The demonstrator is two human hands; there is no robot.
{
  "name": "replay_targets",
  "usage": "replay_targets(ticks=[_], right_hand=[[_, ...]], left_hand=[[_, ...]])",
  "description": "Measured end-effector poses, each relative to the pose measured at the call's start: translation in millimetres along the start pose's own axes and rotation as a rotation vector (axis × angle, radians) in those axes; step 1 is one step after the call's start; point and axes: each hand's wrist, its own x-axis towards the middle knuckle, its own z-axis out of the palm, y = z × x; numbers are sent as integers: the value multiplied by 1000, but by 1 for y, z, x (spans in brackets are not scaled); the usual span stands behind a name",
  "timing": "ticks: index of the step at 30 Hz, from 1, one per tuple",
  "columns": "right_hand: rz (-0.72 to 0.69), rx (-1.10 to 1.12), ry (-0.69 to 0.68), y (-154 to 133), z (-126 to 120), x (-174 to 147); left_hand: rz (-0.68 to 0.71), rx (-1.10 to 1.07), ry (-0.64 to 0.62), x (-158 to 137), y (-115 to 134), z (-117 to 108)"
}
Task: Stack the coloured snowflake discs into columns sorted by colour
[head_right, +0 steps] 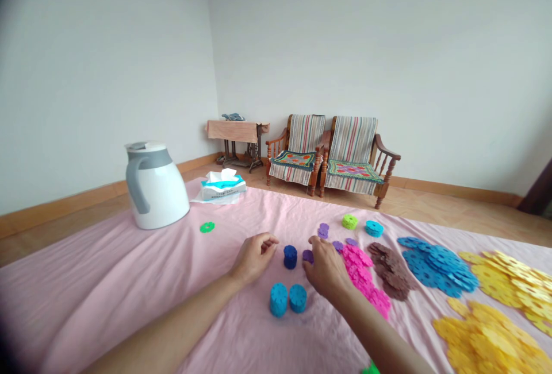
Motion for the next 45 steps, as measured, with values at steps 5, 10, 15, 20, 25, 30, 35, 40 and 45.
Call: replay_targets(ticks=[5, 10, 15, 20, 25, 30, 35, 40, 45], right_hand=[[-6, -10, -8, 2, -1, -2], [-79, 7, -57, 9, -7, -1], [-234, 49, -148, 15, -15, 2], [-305, 70, -183, 15, -15, 5], [-312, 76, -182, 13, -11, 9], [-287, 57, -177, 11, -20, 11], [-93, -62, -75, 37, -38, 24], [9, -201, -70, 60, -40, 26], [17, -214, -48, 62, -35, 22]], left_hand=[[2, 2, 4, 0, 0, 0], [-1, 7, -1, 0, -2, 1], [1, 0, 0, 0, -2, 1], [-3, -13, -4, 0, -2, 1], [0, -11, -5, 0, -2, 1], [-1, -6, -12, 0, -1, 0], [-2, 1, -2, 0, 0, 0], [-17, 19, 2, 0, -1, 1], [-10, 16, -2, 1, -2, 1]])
